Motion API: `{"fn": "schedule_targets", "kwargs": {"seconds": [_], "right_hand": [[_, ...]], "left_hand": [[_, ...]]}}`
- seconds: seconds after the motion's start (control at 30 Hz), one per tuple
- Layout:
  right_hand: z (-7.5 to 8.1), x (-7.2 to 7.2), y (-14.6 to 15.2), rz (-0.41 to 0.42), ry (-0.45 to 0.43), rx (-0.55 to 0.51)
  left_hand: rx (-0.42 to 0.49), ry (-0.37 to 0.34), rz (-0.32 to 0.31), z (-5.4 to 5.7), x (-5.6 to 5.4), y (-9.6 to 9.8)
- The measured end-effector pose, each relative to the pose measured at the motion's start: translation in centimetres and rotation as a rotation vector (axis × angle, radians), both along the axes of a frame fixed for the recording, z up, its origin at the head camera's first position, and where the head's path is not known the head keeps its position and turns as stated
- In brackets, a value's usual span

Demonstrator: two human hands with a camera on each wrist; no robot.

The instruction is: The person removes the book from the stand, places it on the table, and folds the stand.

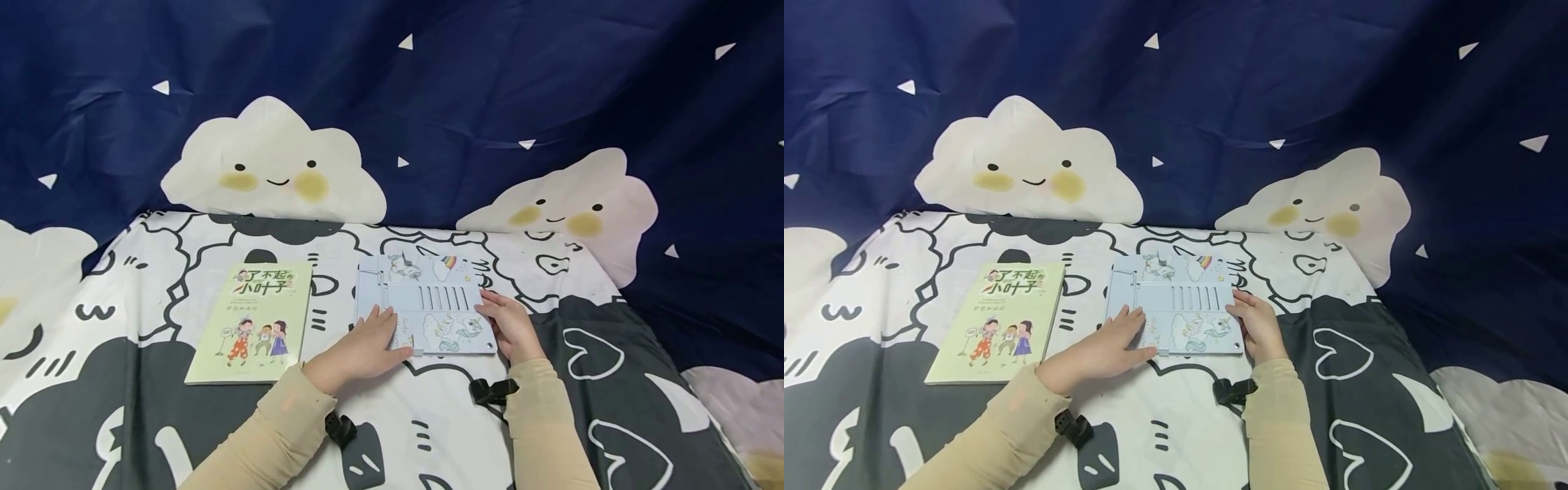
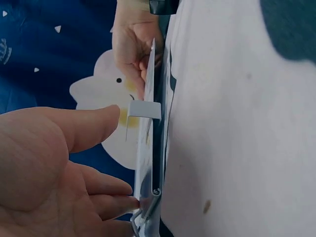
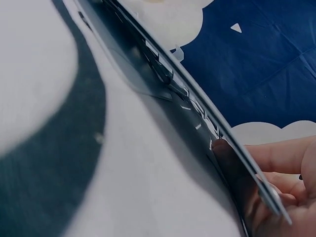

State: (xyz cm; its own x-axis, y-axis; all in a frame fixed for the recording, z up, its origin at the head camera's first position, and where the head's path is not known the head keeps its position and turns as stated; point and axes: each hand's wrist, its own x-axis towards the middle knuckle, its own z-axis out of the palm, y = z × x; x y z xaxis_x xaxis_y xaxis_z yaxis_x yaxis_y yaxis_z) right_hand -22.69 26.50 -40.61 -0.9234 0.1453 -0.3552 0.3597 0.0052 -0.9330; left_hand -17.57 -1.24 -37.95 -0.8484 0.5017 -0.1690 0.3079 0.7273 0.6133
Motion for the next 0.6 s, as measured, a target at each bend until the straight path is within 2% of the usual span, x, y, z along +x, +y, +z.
{"fn": "schedule_targets", "kwargs": {"seconds": [0.2, 0.37, 0.6], "right_hand": [[0.0, 0.1, 0.0, 0.001, 0.003, 0.007], [0.0, 0.3, 0.2, 0.012, 0.013, -0.009], [0.2, 0.3, 0.1, 0.02, 0.024, -0.021]], "left_hand": [[-0.071, 0.006, -0.049, 0.3, -0.3, 0.2], [-0.198, 0.038, -0.093, 0.3, -0.9, 1.2], [-0.347, 0.061, -0.05, 0.7, -1.2, 2.5]]}}
